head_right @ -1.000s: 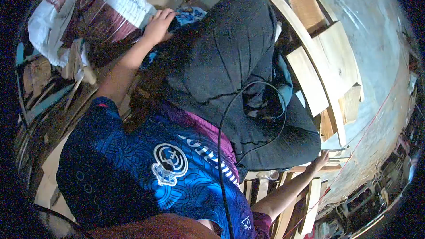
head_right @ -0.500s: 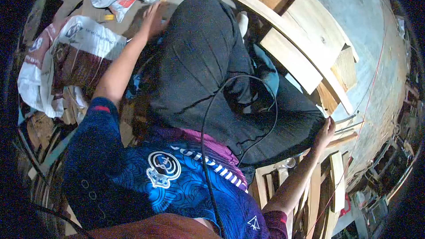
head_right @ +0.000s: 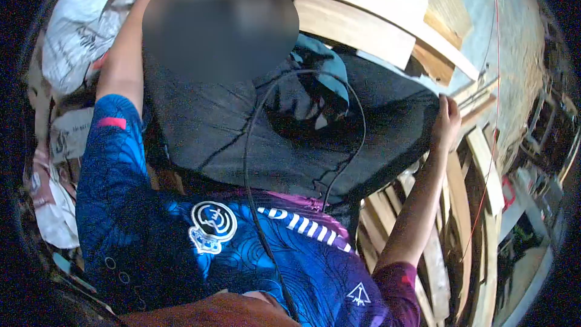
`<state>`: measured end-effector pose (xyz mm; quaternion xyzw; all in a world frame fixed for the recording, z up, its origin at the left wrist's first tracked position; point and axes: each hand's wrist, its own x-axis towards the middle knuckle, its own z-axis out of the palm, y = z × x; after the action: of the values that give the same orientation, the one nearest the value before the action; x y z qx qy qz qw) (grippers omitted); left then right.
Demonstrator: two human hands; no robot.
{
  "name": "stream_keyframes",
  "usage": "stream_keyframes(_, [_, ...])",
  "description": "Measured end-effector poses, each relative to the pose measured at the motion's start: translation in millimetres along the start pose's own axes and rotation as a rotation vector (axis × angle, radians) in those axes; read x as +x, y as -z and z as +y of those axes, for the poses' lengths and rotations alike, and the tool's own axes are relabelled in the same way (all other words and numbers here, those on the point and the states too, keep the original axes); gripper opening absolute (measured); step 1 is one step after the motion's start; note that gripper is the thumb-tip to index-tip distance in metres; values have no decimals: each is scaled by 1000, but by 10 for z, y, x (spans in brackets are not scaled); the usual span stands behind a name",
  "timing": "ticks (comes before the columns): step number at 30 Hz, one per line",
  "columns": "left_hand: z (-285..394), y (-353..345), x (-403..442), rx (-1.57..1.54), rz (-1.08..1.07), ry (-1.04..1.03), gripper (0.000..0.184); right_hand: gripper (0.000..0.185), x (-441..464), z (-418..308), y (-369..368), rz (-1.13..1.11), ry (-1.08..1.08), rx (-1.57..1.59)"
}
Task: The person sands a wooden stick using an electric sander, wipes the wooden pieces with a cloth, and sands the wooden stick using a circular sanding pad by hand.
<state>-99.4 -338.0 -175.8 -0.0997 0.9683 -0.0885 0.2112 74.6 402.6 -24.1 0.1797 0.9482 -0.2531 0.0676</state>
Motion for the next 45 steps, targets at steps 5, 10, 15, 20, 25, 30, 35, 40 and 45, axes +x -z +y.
stream_keyframes(5, [-202, -365, -240, -81, 312, -263, 51, 27, -108, -512, -59, 163, 4, -314])
stream_keyframes(10, [-96, -788, -673, -84, 686, -348, 49, 21, -161, -1047, -526, -48, 503, -217])
stream_keyframes(15, [334, -449, -1678, -119, 717, -314, 46, 45, -352, -1558, -1368, -485, 519, -288])
stream_keyframes(20, [441, -222, -2511, -219, 699, -355, 43, 22, -632, -1667, -1792, -503, 501, -275])
stream_keyframes(25, [-50, -31, -2679, -224, 670, -212, 40, 27, -536, -1579, -1574, -698, 461, 330])
stream_keyframes(30, [-278, 426, -2446, -565, 919, 142, 35, 45, -236, -1317, -1240, -310, 435, 876])
stream_keyframes(35, [633, 1654, -2457, -1194, 602, -51, 39, 19, 298, -713, -468, 374, 167, 805])
stream_keyframes(40, [2406, 1933, -2657, -758, -17, -803, 39, 20, 862, 11, -235, 667, 26, 828])
stream_keyframes(45, [2911, 1480, -2197, -420, -63, -1006, 45, 35, 831, 32, -402, 597, 19, 596])
